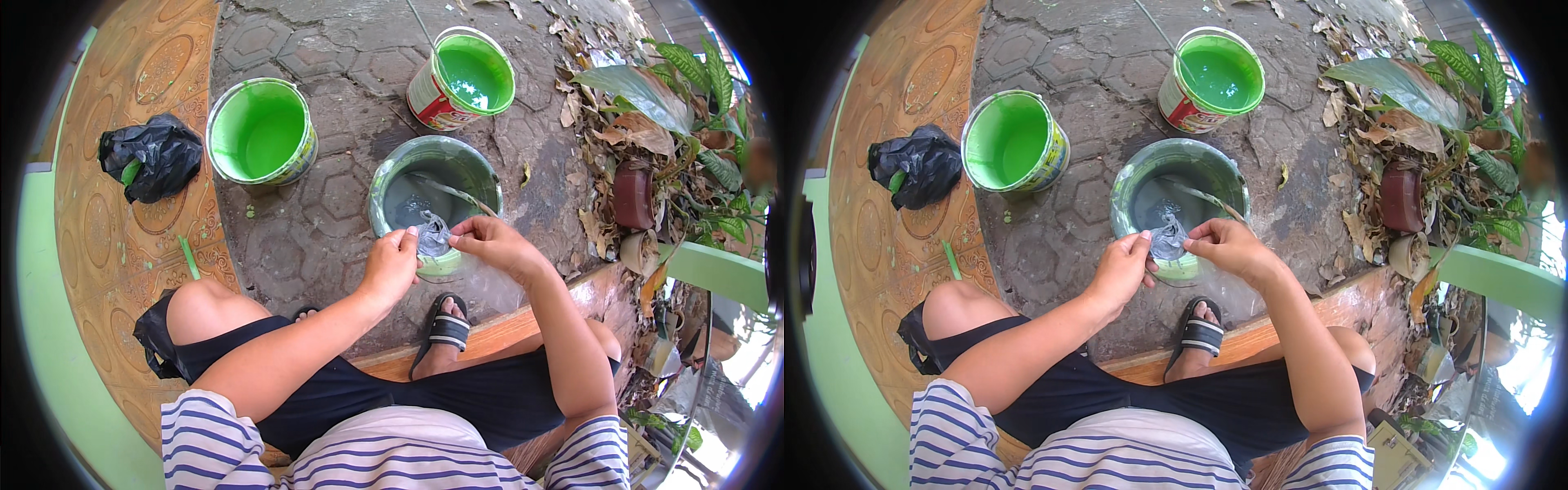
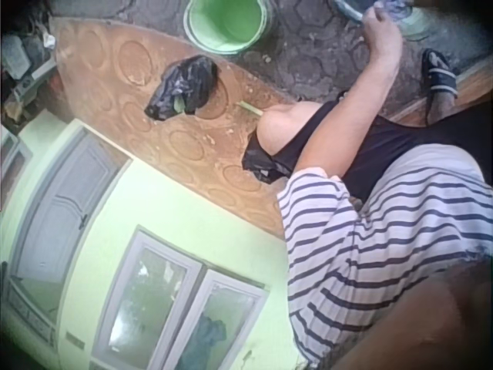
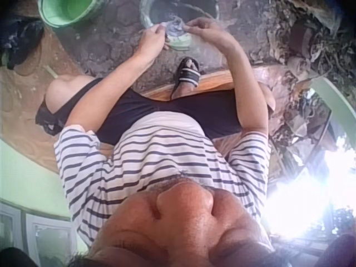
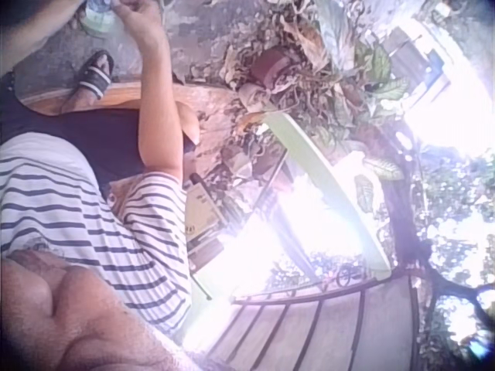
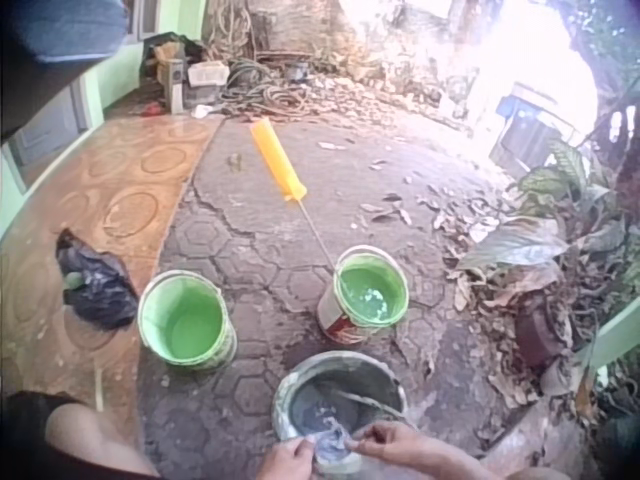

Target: The person walks out of a room and puts on sandals. They then pick up a paint roller and a bucket of green paint. The person pours the green paint into a larger bucket containing a grey liquid and stirs the mixture with a stick. They also handle a black plastic bag and a clear plastic bag, placing items inside them.

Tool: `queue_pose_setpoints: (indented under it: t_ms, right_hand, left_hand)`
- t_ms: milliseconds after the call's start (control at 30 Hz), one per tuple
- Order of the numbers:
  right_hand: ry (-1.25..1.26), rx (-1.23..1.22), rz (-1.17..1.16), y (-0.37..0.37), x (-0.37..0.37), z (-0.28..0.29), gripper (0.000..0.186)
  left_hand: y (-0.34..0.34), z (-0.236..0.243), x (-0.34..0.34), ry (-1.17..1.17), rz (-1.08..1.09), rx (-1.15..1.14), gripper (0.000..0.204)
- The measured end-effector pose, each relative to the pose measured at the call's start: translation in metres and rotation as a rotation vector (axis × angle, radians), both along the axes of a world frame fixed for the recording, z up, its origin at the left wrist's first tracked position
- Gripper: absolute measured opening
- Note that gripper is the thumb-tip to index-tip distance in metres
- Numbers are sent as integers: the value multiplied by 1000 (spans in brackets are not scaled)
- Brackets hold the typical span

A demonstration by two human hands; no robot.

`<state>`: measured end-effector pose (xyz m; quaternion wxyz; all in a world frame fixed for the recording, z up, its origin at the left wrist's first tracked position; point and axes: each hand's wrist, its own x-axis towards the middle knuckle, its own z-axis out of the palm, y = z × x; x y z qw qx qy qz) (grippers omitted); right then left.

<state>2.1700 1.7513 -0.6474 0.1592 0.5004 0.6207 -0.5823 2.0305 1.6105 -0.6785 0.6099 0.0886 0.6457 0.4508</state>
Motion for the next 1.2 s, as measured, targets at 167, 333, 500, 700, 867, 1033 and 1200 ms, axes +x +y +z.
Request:
queue_pose_setpoints:
  t_ms: [167,333,500,700,867,1033,1200]
  right_hand:
    - [20,101,84,8,3,-4,36]
    - [-95,103,137,11,1,1,36]
    - [-139,108,111,8,-5,5,33]
    - [-14,20,-99,2,0,-13,20]
    - [29,1,-200,-3,4,-22,17]
    - [35,-12,-188,-10,-1,-20,18]
    - [65,6,-224,-17,2,-30,20]
  left_hand:
    - [-3,-13,-10,16,34,-18,36]
    - [-3,-12,-18,-57,77,-30,32]
    - [-4,-18,-20,-96,58,-55,28]
    - [-1,-24,-14,-235,44,-4,22]
    - [3,-11,-9,-238,-6,-11,22]
    - [-2,-20,-1,-215,-93,-6,18]
    - [-3,-27,9,-346,-39,-4,13]
